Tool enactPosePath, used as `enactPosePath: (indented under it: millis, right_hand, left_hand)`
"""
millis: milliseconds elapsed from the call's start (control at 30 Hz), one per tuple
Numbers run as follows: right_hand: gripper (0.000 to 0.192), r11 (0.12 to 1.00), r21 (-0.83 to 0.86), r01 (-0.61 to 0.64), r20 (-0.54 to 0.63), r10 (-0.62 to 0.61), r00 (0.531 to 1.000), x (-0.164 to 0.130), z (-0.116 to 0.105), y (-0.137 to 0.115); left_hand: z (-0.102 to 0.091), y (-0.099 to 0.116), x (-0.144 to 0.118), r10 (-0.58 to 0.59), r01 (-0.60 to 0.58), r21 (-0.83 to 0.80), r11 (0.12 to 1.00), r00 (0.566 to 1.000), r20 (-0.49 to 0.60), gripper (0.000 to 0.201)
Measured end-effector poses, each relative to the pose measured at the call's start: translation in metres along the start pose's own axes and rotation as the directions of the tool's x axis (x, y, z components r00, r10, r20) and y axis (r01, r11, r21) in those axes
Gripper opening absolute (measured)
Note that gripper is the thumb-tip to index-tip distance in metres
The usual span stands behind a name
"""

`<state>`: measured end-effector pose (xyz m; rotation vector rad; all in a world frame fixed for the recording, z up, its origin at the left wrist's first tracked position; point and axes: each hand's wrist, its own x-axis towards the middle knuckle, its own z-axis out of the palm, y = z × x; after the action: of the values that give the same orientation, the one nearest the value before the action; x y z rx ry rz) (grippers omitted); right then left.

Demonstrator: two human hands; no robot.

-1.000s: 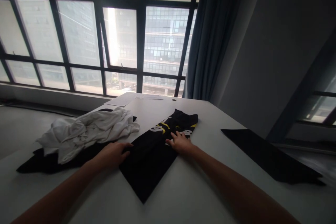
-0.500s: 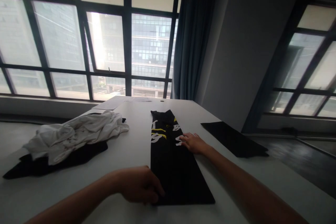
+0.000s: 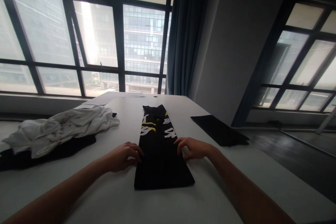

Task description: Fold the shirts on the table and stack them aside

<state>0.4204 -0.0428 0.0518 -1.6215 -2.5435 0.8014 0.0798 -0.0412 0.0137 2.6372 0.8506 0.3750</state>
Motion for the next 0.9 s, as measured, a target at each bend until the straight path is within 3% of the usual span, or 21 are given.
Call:
enactPosePath:
  millis: [100,167,300,400,467,567,633,700,800,900]
  right_hand:
    - [0.013,0.998,0.037,0.06,-0.016,-0.06,0.998,-0.004,-0.003,-0.002]
    - [0.007,0.989,0.077,0.124,-0.017,-0.123,0.992,-0.009,-0.006,-0.003]
    - [0.021,0.951,0.262,0.164,0.063,-0.186,0.98,-0.017,-0.014,-0.002]
    - [0.035,0.854,0.503,0.132,0.073,-0.194,0.978,-0.012,-0.013,0.003]
    - [0.038,0.784,0.609,0.12,-0.073,-0.096,0.993,-0.003,-0.007,0.007]
    - [0.037,0.759,0.651,-0.004,-0.212,0.187,0.959,0.014,0.004,0.01]
    - [0.041,0.748,0.651,-0.128,-0.166,0.304,0.938,0.02,0.009,0.012]
    - [0.048,0.743,0.645,-0.175,-0.11,0.317,0.942,0.022,0.011,0.014]
    - [0.059,0.748,0.651,-0.129,-0.098,0.252,0.963,0.02,0.011,0.016]
    - [0.049,0.773,0.63,-0.079,-0.142,0.215,0.966,0.022,0.012,0.019]
  left_hand:
    - [-0.005,0.002,-0.001,0.017,-0.017,-0.051,0.999,1.0,-0.002,0.021]
    - [-0.01,0.005,-0.002,0.021,-0.02,-0.1,0.995,1.0,0.009,0.021]
    - [-0.017,0.007,-0.007,-0.018,0.017,-0.226,0.974,1.0,-0.001,0.027]
    - [-0.015,-0.002,-0.005,-0.103,0.068,-0.405,0.912,0.992,-0.066,0.04]
    - [-0.009,-0.012,0.002,-0.209,0.087,-0.56,0.824,0.965,-0.157,0.051]
    - [0.001,-0.024,0.012,-0.423,0.174,-0.695,0.698,0.883,-0.204,0.068]
    - [0.006,-0.026,0.015,-0.509,0.27,-0.696,0.666,0.846,-0.158,0.078]
    - [0.009,-0.022,0.014,-0.505,0.315,-0.646,0.695,0.853,-0.127,0.083]
    - [0.009,-0.011,0.011,-0.436,0.324,-0.517,0.792,0.894,-0.107,0.074]
    - [0.006,-0.002,0.009,-0.429,0.373,-0.374,0.849,0.9,-0.074,0.055]
